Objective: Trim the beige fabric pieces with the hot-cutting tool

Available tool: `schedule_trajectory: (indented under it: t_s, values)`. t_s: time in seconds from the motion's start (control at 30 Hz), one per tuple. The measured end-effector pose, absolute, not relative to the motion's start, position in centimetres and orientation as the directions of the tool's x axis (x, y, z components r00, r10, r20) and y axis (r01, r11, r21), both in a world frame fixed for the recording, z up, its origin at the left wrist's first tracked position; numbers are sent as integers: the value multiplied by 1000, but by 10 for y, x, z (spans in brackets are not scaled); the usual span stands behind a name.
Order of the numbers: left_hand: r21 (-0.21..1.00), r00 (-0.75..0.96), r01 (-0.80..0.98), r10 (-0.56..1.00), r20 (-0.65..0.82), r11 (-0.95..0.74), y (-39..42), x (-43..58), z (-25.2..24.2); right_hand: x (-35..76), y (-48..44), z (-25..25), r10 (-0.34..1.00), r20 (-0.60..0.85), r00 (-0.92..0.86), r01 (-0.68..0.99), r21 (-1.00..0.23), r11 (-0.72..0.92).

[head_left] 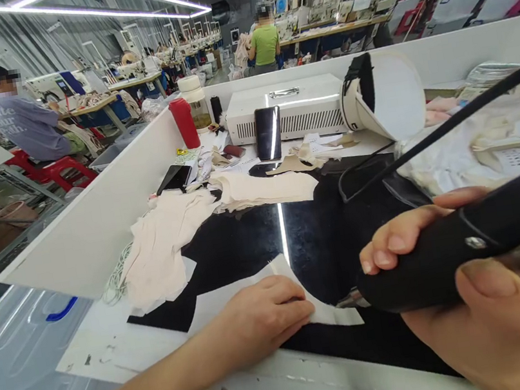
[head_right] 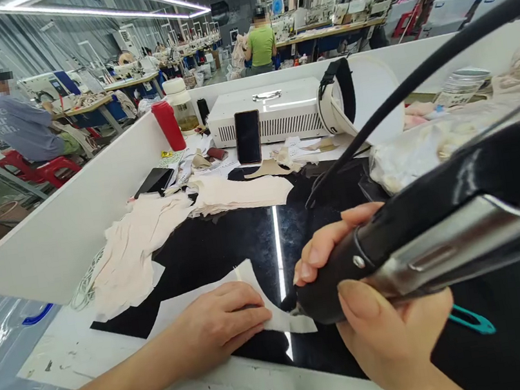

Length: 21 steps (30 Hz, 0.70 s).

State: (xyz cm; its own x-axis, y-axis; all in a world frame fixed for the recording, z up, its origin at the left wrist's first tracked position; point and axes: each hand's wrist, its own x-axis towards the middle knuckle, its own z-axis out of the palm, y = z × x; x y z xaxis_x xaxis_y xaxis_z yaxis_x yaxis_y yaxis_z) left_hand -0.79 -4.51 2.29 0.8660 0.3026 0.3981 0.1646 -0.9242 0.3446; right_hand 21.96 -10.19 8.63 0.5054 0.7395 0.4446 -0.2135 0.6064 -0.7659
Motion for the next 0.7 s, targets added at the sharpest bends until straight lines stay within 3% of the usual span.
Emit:
schedule_trajectory:
  t_s: [0.43,0.7]
  values:
    - [351,873,146,287,395,-925,-44,-7,15,207,-94,86,762,450,466,-179,-796,579]
    - [332,873,154,286,395,-931,-45,-7,12,202,-84,84,771,436,464,-240,-776,584]
